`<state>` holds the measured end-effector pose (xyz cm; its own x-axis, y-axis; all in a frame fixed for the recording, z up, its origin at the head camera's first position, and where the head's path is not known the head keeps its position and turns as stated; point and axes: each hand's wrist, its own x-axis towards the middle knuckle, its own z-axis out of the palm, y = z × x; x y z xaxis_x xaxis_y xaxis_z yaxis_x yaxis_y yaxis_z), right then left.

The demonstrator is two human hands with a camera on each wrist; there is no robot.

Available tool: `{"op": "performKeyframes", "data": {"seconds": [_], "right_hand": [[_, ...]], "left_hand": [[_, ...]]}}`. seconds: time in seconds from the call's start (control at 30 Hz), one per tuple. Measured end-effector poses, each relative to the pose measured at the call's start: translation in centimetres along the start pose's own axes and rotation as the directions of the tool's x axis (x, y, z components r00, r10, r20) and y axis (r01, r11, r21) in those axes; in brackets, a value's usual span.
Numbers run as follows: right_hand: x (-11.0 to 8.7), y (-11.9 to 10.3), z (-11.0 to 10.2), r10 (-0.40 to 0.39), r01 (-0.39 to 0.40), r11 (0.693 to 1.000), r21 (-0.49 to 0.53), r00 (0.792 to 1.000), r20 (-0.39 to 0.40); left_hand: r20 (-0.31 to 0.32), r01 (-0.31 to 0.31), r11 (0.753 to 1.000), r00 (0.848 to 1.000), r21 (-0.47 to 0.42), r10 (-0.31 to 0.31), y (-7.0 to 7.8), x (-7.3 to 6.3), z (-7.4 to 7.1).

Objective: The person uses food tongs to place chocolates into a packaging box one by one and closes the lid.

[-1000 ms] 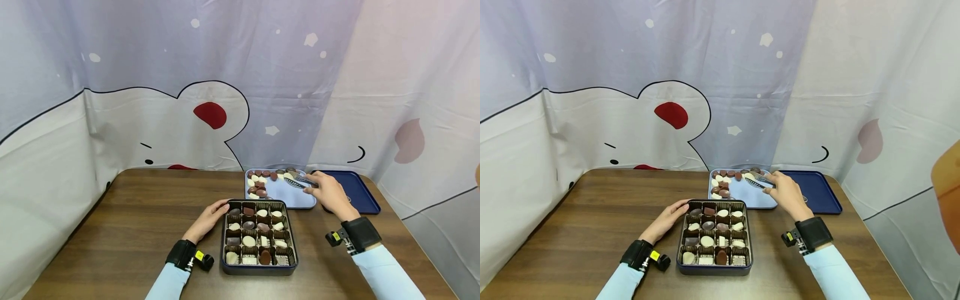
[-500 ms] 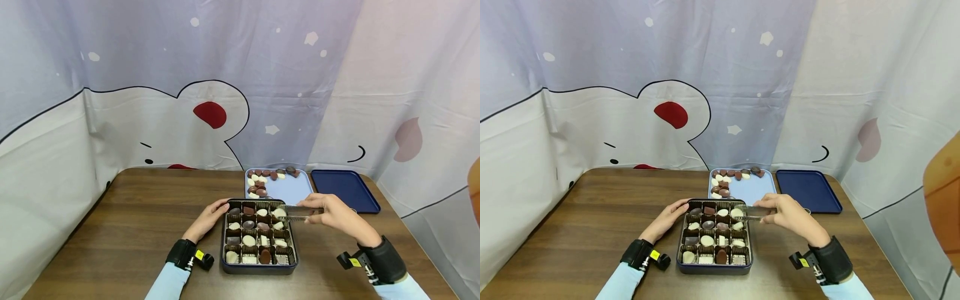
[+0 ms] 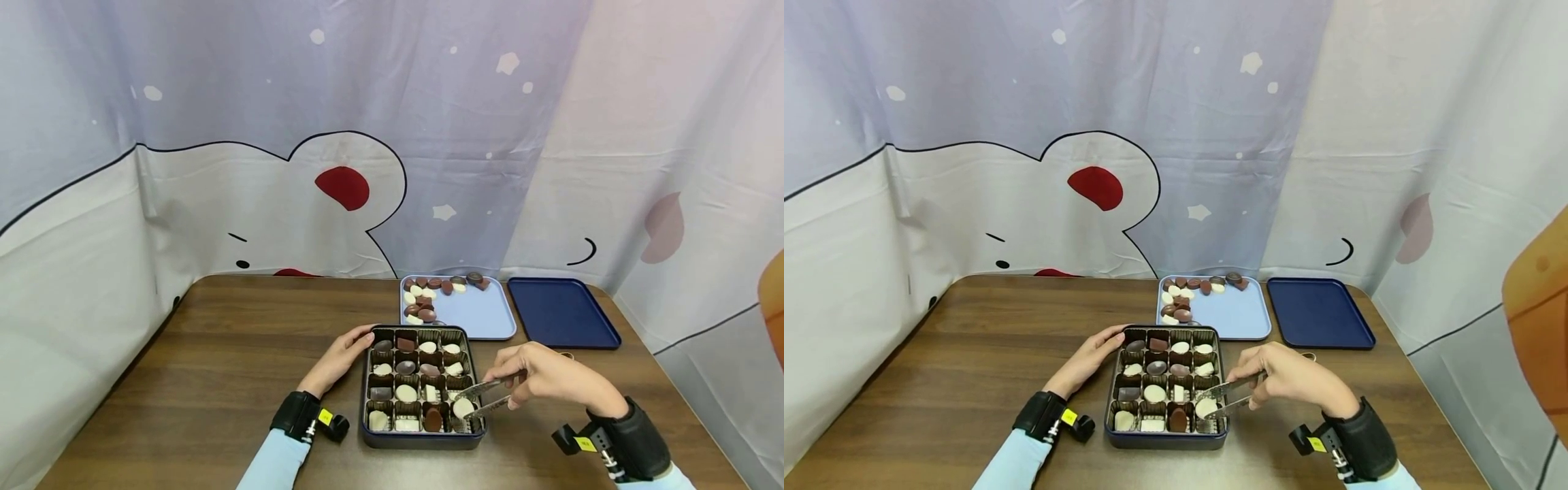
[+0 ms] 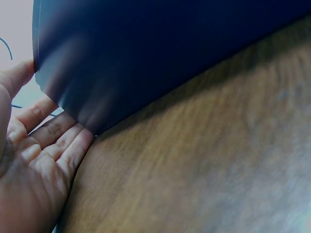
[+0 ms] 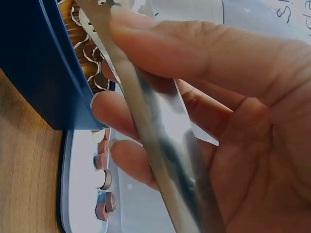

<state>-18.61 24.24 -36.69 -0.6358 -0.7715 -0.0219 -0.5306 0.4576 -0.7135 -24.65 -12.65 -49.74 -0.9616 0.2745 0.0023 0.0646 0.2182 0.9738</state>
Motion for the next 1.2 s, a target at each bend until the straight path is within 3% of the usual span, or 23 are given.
{"op": "performKeyframes", "data": {"seconds": [0.27,0.37,0.53,0.63,0.77,1.07,1.2], "right_hand": [[-0.2,-0.3,0.0,0.032,-0.031,0.999,-0.018,0.999,0.015],[-0.2,-0.4,-0.3,0.032,-0.036,0.996,-0.078,0.999,-0.043],[-0.3,-0.4,-1.1,0.102,-0.125,0.984,-0.128,0.98,-0.171],[-0.4,-0.2,-1.5,0.131,-0.185,0.967,-0.177,0.951,-0.279],[-0.4,0.1,-1.8,0.184,-0.289,0.933,-0.214,0.895,-0.407],[-0.1,2.1,-1.0,0.302,-0.476,0.853,-0.216,0.785,-0.541],[0.1,3.6,0.4,0.323,-0.51,0.835,-0.208,0.759,-0.566]], "left_hand": [[-0.001,0.014,1.0,1.0,-0.023,-0.014,-0.2,0.0,0.0],[-0.004,0.01,1.0,1.0,-0.022,-0.01,-0.3,0.0,0.0],[-0.006,0.011,1.0,1.0,-0.023,-0.011,-0.2,-0.1,0.1],[-0.007,0.008,1.0,1.0,-0.021,-0.008,-0.2,-0.1,0.1],[-0.005,0.002,1.0,1.0,-0.017,-0.002,-0.2,0.0,0.1],[-0.003,0.013,1.0,1.0,-0.019,-0.013,-0.2,0.0,0.0],[-0.003,0.002,1.0,1.0,-0.012,-0.002,-0.1,0.0,-0.1]]}}
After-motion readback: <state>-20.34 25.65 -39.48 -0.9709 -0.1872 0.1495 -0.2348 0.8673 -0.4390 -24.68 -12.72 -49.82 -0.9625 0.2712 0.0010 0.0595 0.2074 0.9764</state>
